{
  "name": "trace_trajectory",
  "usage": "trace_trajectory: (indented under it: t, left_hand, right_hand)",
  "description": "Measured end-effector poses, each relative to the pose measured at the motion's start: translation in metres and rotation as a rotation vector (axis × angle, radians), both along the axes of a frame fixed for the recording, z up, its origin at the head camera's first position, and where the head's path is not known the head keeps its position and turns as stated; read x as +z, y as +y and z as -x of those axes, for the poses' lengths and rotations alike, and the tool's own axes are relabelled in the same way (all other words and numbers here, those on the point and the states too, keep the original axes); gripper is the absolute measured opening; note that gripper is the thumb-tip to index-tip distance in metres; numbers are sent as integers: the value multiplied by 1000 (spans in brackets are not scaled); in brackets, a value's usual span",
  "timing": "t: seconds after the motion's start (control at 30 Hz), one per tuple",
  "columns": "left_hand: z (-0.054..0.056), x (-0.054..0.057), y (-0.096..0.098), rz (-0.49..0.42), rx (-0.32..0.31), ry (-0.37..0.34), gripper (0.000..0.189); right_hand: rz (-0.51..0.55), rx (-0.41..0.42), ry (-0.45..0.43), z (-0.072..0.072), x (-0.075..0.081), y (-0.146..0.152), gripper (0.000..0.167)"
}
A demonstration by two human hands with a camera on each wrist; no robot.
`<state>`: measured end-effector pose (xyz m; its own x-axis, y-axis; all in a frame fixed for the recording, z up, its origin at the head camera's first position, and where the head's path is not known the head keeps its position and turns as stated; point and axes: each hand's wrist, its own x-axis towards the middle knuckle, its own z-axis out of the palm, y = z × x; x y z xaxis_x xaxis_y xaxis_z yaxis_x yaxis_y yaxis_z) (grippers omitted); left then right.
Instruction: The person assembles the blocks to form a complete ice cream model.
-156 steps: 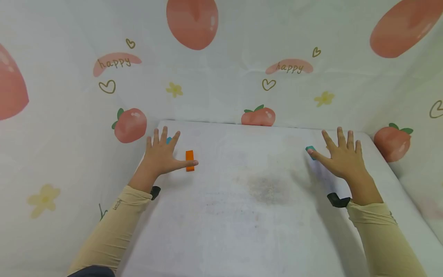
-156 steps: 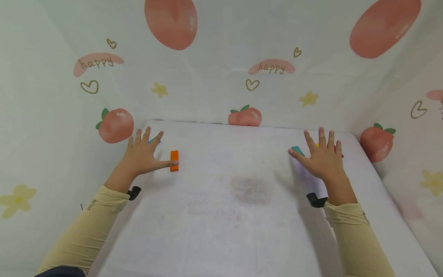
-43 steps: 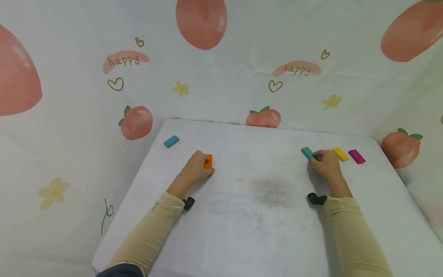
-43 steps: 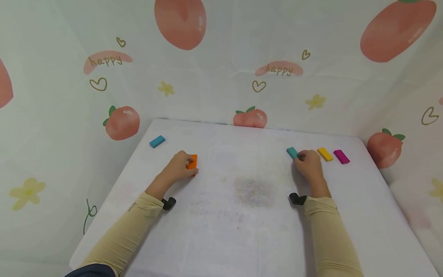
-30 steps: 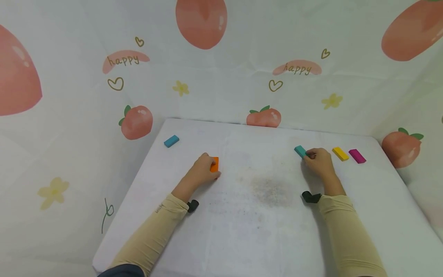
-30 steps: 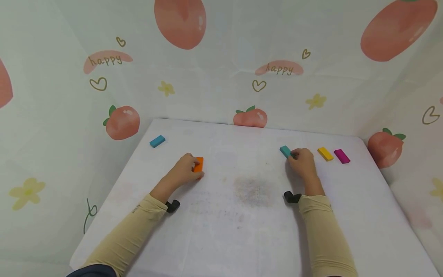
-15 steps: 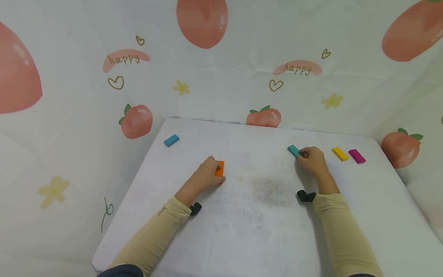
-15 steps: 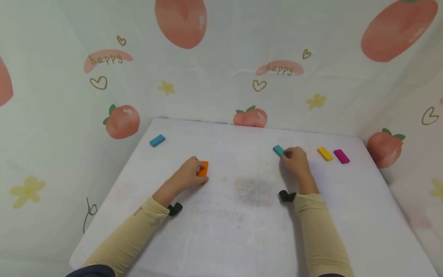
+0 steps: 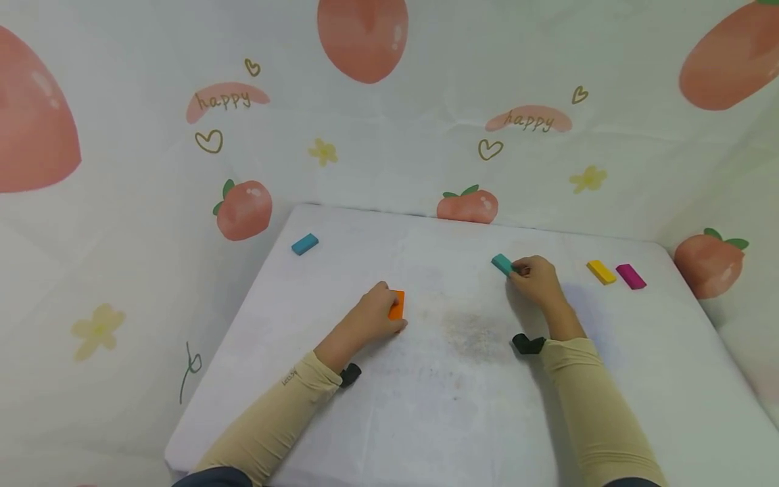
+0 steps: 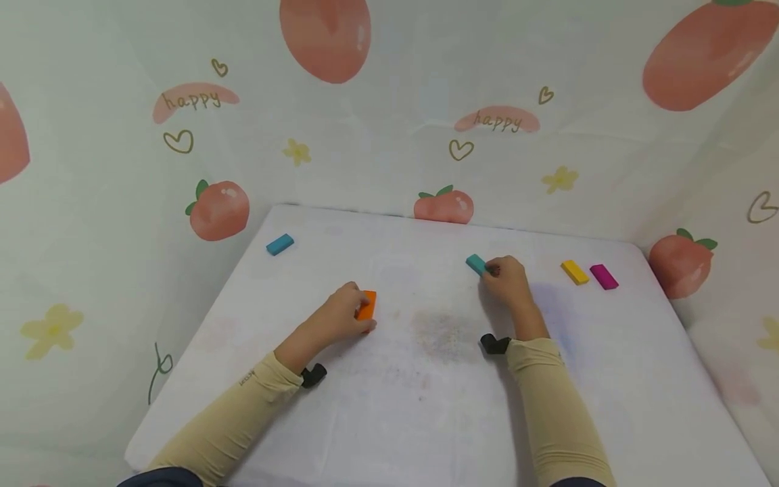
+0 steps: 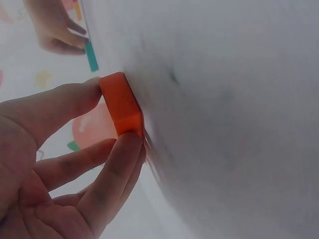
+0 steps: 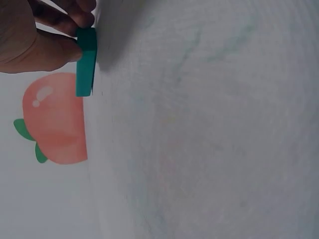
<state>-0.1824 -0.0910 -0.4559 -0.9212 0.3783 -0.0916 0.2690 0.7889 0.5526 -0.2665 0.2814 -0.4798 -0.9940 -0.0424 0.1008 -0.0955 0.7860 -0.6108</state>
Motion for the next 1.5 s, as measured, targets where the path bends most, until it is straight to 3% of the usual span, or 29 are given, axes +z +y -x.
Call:
trace_trajectory:
  t: [0.37, 0.8, 0.97, 1.1, 1.2, 1.3, 1.5]
  left_hand:
    - [-11, 0, 9, -1, -23, -11, 35]
    - [-20, 0, 15, -13, -40, -14, 35]
    - [-15, 3, 14, 8, -41, 66, 36]
    - [0, 12, 15, 2, -66, 158, 40]
    - [18, 18, 20, -18, -116, 187, 40]
    - [40, 21, 28, -41, -177, 175, 41]
    - [85, 13, 44, -29, -269, 97, 46]
  right_hand:
    - [16, 79, 30, 3, -2, -16, 30]
    - [30, 124, 1, -1, -1, -37, 30]
    - [26, 140, -16, -1, -2, -44, 30]
    - [17, 156, -13, -2, 1, -49, 29]
    - [26, 172, -9, -3, 2, -51, 29]
    - [39, 189, -20, -4, 2, -54, 29]
    - [37, 231, -64, -5, 2, -62, 27]
